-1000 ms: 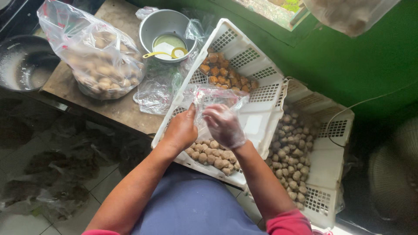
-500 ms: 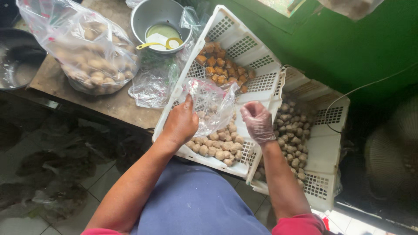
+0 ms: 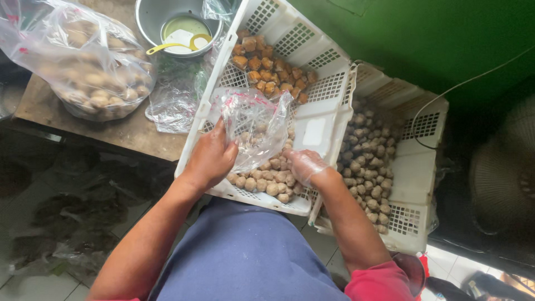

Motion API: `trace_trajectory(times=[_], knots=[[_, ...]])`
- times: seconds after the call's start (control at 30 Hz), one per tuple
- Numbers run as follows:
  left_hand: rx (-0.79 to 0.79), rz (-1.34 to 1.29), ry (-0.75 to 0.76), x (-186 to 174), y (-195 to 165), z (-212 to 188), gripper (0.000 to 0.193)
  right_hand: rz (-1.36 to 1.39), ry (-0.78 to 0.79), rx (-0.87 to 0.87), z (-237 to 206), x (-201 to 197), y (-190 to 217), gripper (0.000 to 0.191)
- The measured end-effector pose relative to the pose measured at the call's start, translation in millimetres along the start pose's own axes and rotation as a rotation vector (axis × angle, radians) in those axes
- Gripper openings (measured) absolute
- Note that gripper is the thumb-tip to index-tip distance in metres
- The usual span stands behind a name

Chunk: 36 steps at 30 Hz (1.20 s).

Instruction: The person sorts small round food items from a white plastic crate into clear plastic bags. They separate lighter-colored items from darker ones, placing them into different bags on the counter.

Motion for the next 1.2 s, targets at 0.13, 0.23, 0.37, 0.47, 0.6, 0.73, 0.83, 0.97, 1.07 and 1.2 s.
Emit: trace_trajectory(times=[0.13, 0.23, 0.37, 0.47, 0.6, 0.73, 0.83, 0.97, 1.07, 1.2], knots=[[-0.07, 0.068, 0.108, 5, 3, -14, 0.058, 0.237, -0.235, 0.04, -15, -34, -20, 0.036], [-0.084, 0.061, 0.08, 4, 6, -15, 0.057, 0.146, -0.219, 0.041, -18, -39, -18, 0.022], [-0.048, -0.022, 0.039, 2, 9, -16, 0.067, 0.003, -0.037, 0.007, -9, -16, 4, 0.026], [0.019, -0.071, -0.009, -1, 7, -18, 0.072, -0.059, -0.068, -0.07, 2, -5, 24, 0.028], [-0.119, -0.045, 0.029, 2, 19, -19, 0.075, 0.075, -0.218, -0.242, 10, -2, 47, 0.032], [0.026, -0.086, -0.035, -6, 6, -13, 0.072, 0.056, -0.124, -0.157, 21, 12, 44, 0.026], [-0.015, -0.102, -0.023, -6, 9, -12, 0.073, 0.076, -0.089, -0.07, 23, 9, 38, 0.036], [-0.076, -0.087, 0.008, -2, 20, -15, 0.074, 0.26, -0.031, 0.05, 3, -8, 23, 0.03], [-0.025, -0.073, -0.016, -3, 23, -16, 0.076, 0.927, 0.136, 0.106, -24, -19, 22, 0.025], [0.002, -0.066, -0.012, -1, 25, -17, 0.077, 1.246, 0.008, -0.005, -19, -44, 46, 0.029]])
Point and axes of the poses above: each hand's wrist, its own z-axis towards the middle knuckle, its own x-axis out of the palm, y = z × x, the point moved 8 cm from there along z, towards the middle knuckle, and after that the axes turned 9 degrees about -y, right-handed, at the moved point
